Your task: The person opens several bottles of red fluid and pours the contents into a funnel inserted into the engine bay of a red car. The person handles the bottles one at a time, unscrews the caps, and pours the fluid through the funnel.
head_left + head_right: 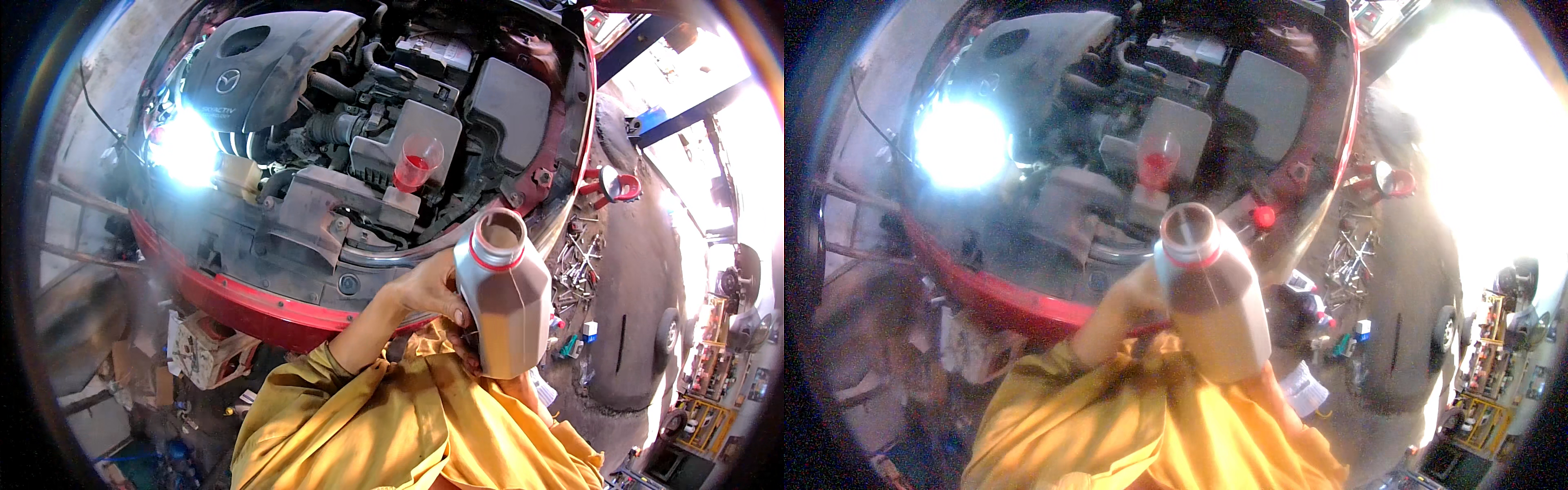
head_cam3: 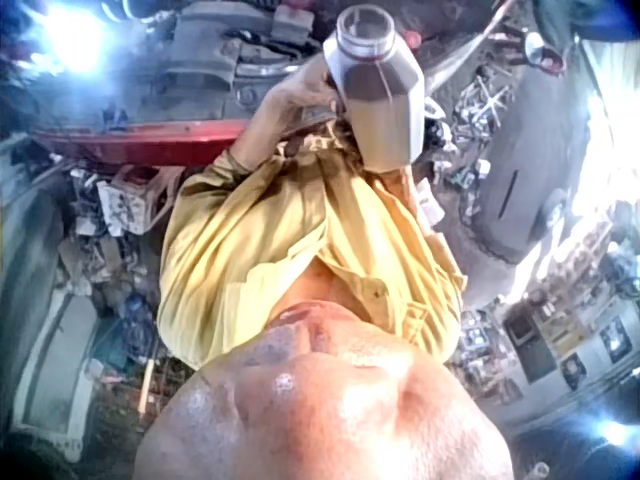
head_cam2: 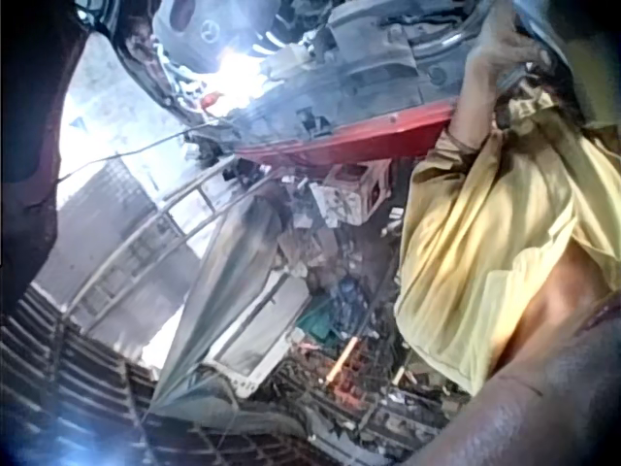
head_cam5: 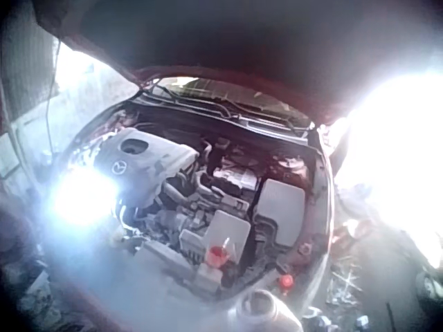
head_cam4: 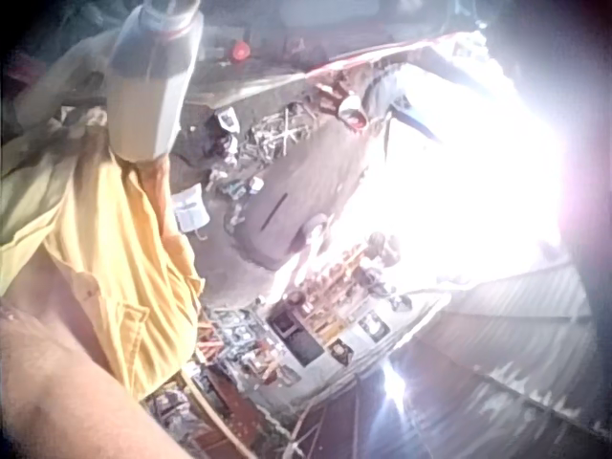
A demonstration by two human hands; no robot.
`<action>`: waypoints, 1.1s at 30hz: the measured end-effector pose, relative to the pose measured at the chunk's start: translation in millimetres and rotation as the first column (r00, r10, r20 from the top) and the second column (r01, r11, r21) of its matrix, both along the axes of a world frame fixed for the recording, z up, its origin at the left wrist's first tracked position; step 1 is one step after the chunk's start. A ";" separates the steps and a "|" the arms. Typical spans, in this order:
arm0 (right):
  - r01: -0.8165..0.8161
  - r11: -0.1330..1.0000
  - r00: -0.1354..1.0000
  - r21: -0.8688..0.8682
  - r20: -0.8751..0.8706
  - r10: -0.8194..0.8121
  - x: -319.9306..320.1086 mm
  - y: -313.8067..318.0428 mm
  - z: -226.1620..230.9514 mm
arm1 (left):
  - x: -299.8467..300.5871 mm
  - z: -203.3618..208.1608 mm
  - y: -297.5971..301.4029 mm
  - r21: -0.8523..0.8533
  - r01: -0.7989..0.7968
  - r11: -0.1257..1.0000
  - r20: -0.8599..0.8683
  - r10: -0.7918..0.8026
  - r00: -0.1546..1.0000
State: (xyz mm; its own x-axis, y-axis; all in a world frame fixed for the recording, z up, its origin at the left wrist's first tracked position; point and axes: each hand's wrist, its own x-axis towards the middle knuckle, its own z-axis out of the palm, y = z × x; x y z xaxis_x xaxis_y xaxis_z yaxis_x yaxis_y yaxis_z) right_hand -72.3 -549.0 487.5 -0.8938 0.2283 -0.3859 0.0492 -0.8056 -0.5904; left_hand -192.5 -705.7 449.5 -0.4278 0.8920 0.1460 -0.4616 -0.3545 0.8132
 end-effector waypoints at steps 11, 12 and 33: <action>-0.070 0.910 0.996 0.410 0.074 0.044 13.3 -55.9 6.5 | 32.2 14.0 -38.6 0.077 -0.096 0.992 0.323 0.066 0.944; -0.084 0.890 0.995 0.449 0.091 0.048 11.0 -63.8 4.6 | 31.2 13.9 -41.6 0.091 -0.078 0.993 0.294 0.048 0.954; -0.466 0.550 0.774 0.693 0.621 -0.126 -3.4 -99.4 -88.7 | -31.6 -52.8 -61.7 0.050 -0.066 0.997 0.039 0.064 0.997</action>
State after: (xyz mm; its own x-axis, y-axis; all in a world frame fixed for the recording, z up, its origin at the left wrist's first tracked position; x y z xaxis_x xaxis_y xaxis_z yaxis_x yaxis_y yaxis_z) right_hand -75.7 -648.4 398.8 -0.6327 0.5568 -0.5382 0.6666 0.0380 -0.7444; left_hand -224.0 -767.5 396.7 -0.4905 0.8540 0.1735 -0.4661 -0.4253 0.7758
